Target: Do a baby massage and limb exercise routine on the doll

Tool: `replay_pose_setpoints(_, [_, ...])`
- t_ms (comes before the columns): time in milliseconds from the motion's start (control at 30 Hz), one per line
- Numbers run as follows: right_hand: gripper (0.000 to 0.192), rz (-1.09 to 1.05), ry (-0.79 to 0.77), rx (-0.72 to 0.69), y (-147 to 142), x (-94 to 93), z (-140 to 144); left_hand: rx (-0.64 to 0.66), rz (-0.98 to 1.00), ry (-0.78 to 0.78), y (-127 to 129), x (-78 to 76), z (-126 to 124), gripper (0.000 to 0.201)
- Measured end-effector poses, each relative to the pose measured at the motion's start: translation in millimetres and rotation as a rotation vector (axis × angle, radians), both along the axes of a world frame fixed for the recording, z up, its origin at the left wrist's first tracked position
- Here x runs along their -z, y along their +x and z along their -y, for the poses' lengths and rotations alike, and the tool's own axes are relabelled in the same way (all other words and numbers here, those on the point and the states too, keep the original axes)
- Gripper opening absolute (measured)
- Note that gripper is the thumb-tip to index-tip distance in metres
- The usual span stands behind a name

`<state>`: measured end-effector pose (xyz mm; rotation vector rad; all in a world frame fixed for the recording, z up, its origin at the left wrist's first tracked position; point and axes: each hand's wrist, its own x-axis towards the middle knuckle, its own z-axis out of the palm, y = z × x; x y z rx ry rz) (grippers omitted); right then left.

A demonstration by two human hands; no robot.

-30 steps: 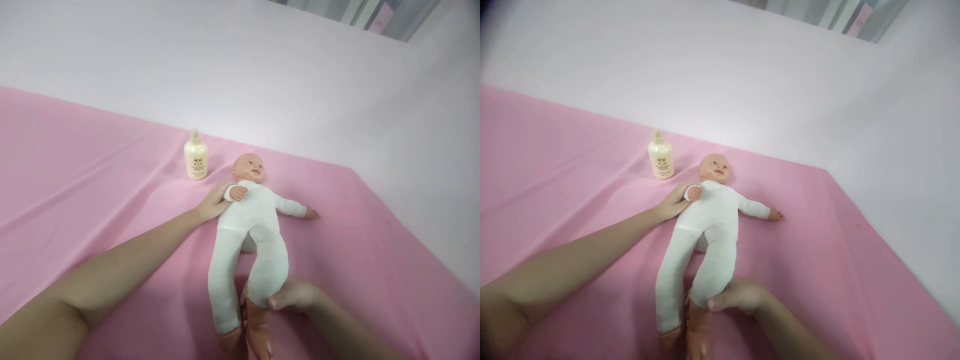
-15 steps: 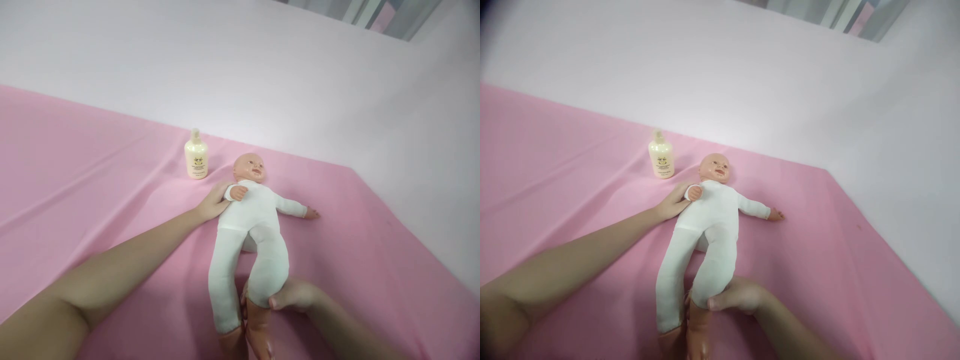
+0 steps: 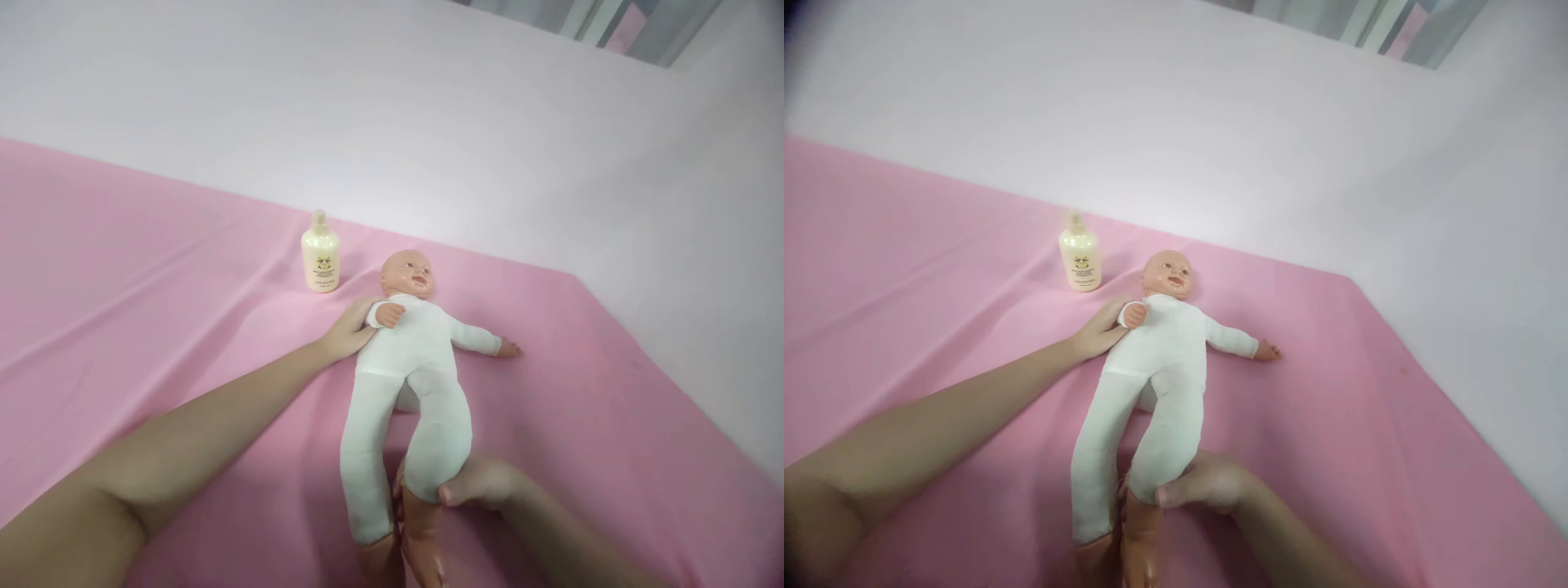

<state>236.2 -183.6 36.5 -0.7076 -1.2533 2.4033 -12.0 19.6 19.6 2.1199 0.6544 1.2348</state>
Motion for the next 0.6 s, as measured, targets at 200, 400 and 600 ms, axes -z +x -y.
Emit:
replay_pose_setpoints(200, [0.059, 0.012, 0.007, -0.006, 0.8, 0.3, -0.6, 0.002, -0.001, 0.0, -0.2, 0.6, -0.8, 0.039])
replay_pose_setpoints(400, [0.058, -0.017, 0.026, -0.012, -1.0, -2.8, -0.3, 0.004, -0.01, 0.003, -0.9, 4.1, -2.9, 0.041])
replay_pose_setpoints(600, [0.055, -0.055, 0.035, -0.016, -2.3, -3.4, 0.2, 0.003, -0.008, 0.002, -1.6, 5.7, -3.2, 0.043])
